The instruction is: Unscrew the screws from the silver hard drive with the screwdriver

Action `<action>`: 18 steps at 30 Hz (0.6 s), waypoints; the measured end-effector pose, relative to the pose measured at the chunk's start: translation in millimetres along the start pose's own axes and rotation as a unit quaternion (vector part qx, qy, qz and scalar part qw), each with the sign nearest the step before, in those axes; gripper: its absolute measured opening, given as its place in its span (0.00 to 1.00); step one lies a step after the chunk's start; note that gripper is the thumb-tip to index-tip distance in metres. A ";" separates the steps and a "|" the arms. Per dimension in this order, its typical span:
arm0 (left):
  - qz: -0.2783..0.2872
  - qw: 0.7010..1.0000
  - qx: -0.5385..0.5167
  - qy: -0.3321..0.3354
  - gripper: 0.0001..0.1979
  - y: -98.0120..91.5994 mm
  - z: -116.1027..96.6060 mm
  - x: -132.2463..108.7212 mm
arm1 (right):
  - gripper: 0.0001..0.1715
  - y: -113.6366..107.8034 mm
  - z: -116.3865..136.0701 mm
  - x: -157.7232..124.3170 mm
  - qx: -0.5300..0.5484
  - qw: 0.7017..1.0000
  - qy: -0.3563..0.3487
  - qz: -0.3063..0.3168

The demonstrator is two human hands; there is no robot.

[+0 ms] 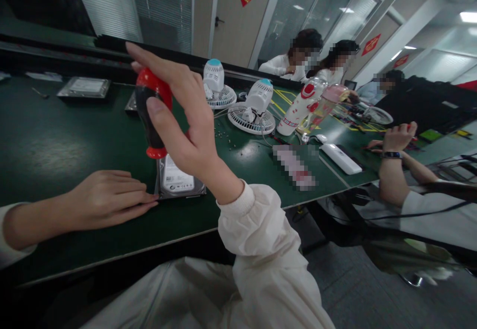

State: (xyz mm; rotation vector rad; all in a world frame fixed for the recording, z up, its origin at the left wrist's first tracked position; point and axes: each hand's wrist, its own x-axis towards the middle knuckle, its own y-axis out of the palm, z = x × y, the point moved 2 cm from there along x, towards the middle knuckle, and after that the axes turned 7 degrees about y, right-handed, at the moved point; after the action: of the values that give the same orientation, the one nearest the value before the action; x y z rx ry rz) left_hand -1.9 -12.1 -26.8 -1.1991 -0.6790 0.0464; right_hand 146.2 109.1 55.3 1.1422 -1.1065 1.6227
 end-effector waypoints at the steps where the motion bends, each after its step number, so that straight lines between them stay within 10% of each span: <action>1: 0.000 1.000 -0.002 -0.001 0.10 0.4 0.3 -0.3 | 0.22 0.0 -0.6 0.3 -0.011 1.000 0.010 0.000; 12: -0.003 1.000 -0.005 0.000 0.11 0.1 0.3 0.0 | 0.21 -3.2 9.8 1.3 0.051 0.998 0.035 0.021; 18: -0.005 1.000 -0.003 0.007 0.10 -0.8 -0.6 0.3 | 0.20 1.6 6.1 0.5 -0.006 0.995 0.069 -0.066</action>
State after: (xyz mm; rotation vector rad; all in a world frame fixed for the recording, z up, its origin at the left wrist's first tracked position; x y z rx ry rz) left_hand -1.6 -12.7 -26.1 -1.1998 -0.6735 0.0275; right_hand 145.8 102.9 56.7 1.0568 -0.9312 1.5651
